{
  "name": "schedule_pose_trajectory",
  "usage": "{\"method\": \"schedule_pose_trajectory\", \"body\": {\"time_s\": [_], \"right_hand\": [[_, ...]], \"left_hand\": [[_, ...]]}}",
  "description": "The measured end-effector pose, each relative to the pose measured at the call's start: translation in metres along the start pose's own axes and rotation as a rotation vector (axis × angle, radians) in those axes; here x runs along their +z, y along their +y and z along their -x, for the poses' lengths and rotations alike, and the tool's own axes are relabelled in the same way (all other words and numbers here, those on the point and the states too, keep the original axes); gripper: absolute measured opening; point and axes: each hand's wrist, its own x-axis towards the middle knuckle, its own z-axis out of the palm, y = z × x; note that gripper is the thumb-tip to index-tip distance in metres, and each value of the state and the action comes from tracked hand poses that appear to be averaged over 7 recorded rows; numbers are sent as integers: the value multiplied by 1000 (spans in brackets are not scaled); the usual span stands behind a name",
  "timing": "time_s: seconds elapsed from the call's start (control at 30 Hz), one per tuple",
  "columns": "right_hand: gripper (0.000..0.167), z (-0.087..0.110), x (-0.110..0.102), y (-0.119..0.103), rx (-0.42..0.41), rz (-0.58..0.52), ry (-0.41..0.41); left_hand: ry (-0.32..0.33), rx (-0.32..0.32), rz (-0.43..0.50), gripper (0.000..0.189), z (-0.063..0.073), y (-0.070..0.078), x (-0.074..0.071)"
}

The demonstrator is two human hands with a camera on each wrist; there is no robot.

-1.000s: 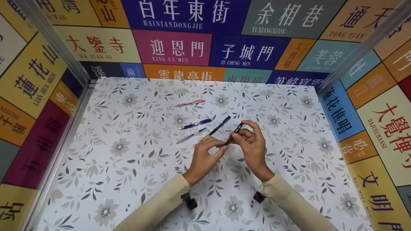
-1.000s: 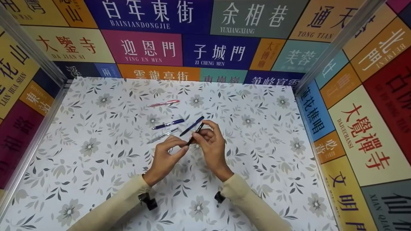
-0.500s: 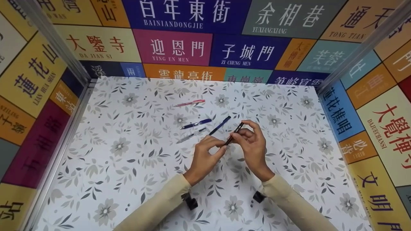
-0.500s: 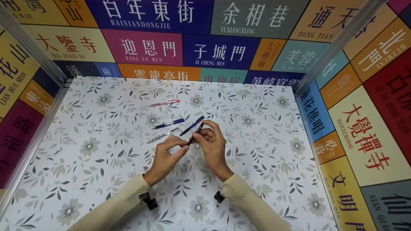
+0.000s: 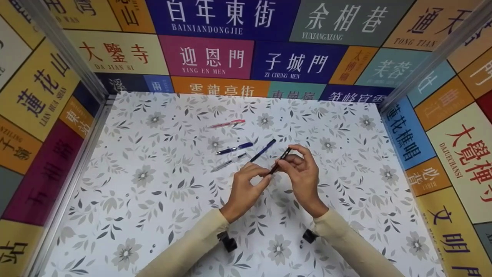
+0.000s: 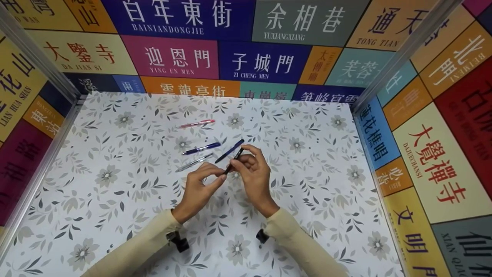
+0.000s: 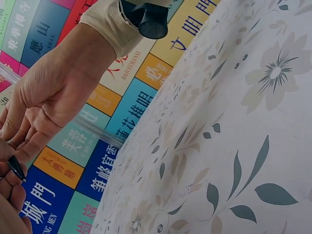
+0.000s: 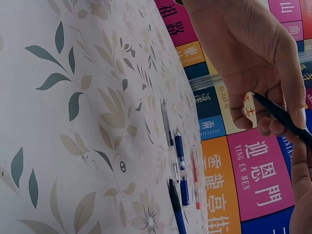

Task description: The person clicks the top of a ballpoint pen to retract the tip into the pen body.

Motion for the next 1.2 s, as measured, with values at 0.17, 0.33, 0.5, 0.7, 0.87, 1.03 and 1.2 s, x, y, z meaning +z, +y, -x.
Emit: {"method": "schedule_pose_trajectory", "body": {"time_s": [0.17, 0.33, 0.5, 0.7, 0.87, 1.03, 1.2], "right_hand": [[45, 0, 0, -1, 8, -2, 5], [45, -1, 1, -1, 6, -11, 0], [44, -2, 0, -1, -2, -16, -5], [44, -3, 0, -1, -6, -14, -3], [48, -4, -1, -2, 1, -12, -10], [55, -6, -2, -3, -2, -6, -14], [57, -5, -3, -2, -14, 14, -21]], "left_hand": [[2, 2, -9, 9, -1, 0, 1], [11, 12, 17, 10, -1, -1, 1], [6, 15, 7, 9, -1, 0, 0], [-10, 15, -22, 8, -3, -1, -1], [-5, 12, -36, 7, -4, 0, -1], [-8, 19, -34, 8, -4, 1, -1], [-14, 18, -40, 9, -5, 0, -2]]}}
